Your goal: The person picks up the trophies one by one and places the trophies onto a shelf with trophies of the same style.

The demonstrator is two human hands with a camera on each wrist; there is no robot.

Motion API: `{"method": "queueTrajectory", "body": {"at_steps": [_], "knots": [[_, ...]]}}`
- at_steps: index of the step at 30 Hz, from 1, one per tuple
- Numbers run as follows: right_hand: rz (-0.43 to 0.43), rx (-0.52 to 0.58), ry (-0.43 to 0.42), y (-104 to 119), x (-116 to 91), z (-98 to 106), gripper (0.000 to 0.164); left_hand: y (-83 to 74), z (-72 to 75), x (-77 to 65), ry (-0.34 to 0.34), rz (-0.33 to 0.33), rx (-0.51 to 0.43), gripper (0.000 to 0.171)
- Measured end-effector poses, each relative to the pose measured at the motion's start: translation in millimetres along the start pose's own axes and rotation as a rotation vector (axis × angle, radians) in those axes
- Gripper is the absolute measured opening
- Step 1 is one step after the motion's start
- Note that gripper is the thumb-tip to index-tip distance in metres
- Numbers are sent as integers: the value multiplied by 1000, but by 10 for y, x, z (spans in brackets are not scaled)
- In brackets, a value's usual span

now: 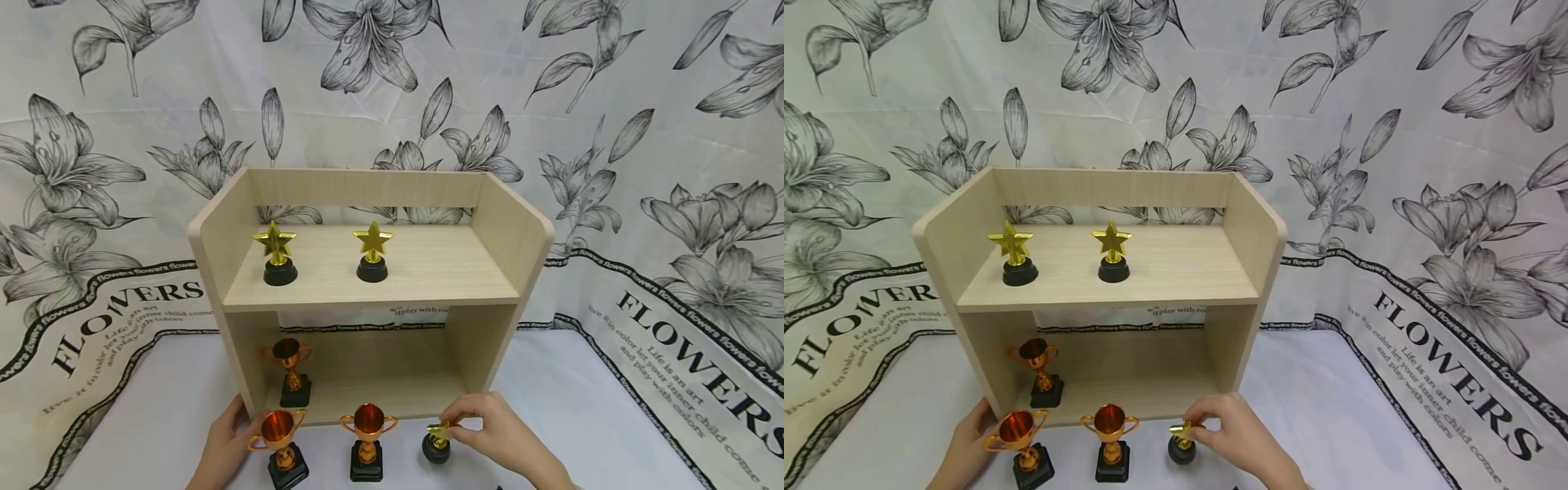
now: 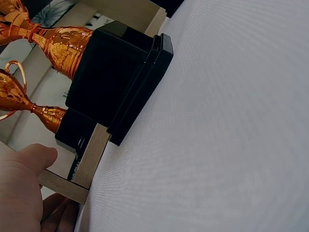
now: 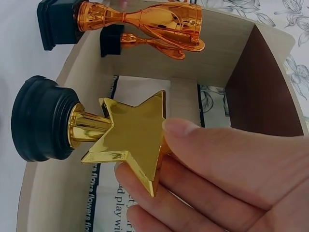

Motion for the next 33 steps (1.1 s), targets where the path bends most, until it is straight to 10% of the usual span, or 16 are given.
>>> {"method": "queueTrajectory", "body": {"at_steps": [33], "knots": [[-31, 4, -40, -3, -14, 31, 10, -10, -12, 3, 5, 7, -1, 67]]}}
Point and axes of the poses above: each hand's wrist, its own x-axis towards the middle knuckle, its own z-axis out of the back of the hand, y = z × x, the point moved 1 cm from there along x, towards the middle knuckle, and after that the axes turned 8 degrees about -z, right-handed, at the moved point
